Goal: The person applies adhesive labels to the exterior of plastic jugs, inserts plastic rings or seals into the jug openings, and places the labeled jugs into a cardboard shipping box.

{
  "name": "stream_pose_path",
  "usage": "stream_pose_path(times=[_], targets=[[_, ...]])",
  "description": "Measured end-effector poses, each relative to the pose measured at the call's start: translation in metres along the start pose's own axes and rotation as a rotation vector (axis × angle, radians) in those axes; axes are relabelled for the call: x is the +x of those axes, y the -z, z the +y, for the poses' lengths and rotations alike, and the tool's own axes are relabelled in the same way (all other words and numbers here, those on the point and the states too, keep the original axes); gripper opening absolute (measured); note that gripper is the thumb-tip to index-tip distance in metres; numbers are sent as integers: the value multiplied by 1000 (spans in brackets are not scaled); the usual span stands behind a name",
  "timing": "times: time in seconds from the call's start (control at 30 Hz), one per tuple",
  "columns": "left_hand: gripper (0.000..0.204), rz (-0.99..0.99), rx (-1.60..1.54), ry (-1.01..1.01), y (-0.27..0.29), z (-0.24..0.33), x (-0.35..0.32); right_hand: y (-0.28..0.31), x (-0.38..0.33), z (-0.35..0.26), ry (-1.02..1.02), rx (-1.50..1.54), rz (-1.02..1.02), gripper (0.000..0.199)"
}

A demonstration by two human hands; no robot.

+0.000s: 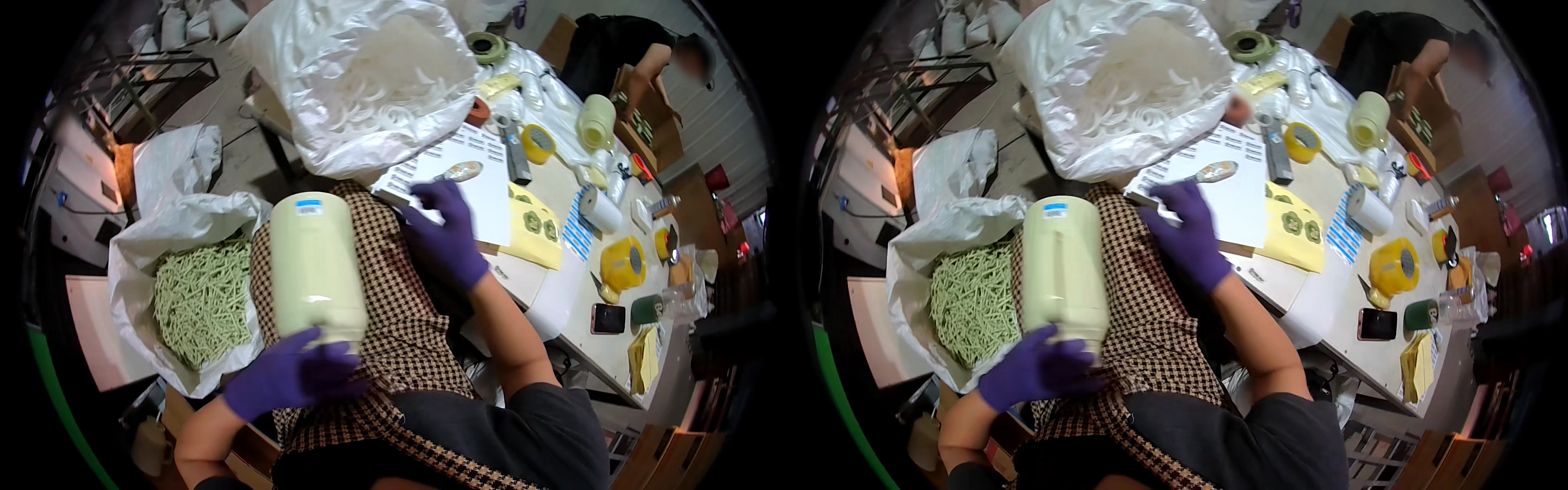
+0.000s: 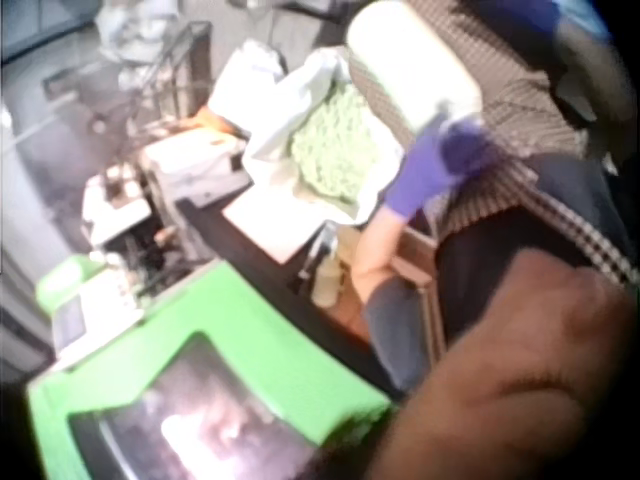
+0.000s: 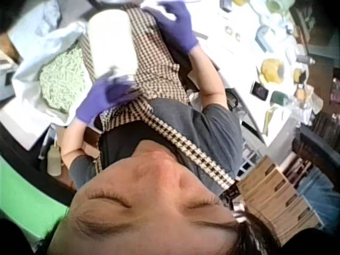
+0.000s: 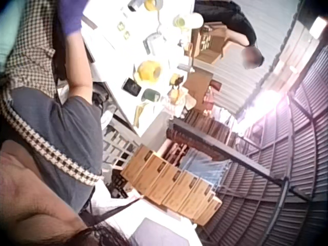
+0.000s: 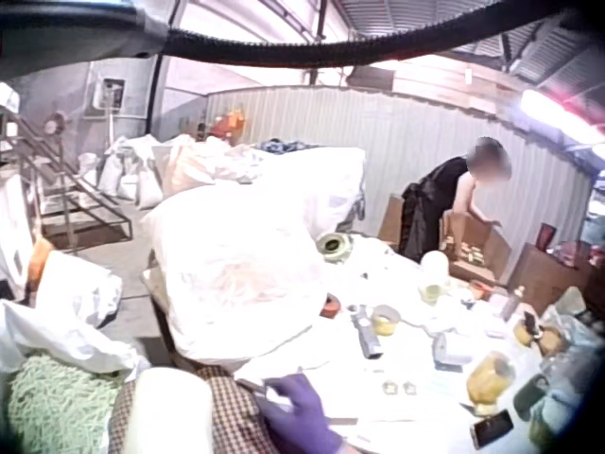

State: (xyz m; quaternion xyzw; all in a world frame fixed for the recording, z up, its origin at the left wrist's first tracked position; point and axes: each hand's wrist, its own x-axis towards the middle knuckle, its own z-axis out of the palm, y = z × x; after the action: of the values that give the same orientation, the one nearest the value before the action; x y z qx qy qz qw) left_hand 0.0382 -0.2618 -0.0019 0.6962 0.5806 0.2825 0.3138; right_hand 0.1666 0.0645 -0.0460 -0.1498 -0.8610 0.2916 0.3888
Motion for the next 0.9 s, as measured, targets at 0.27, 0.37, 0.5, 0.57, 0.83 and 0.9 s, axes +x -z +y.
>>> stream_pose_path(times=[0.27, 0.37, 0.5, 0.57, 0.83, 0.9], targets=[[67, 837, -953, -244, 90, -2, 8, 173, -94, 120, -274, -546, 308, 26], [56, 584, -1201, -329, 57, -59, 50, 167, -108, 156, -419, -511, 292, 35], [59, 680, -1380, 10, 8, -111, 74, 162, -105, 172, -564, -441, 396, 32], [63, 679, -1391, 30, -2, -120, 77, 164, -101, 169, -603, -453, 403, 30], [77, 609, -1569, 48, 1, -115, 77, 155, -103, 160, -569, -313, 399, 32], [80, 598, -1598, 75, 0, -118, 74, 160, -108, 164, -542, -260, 333, 31]])
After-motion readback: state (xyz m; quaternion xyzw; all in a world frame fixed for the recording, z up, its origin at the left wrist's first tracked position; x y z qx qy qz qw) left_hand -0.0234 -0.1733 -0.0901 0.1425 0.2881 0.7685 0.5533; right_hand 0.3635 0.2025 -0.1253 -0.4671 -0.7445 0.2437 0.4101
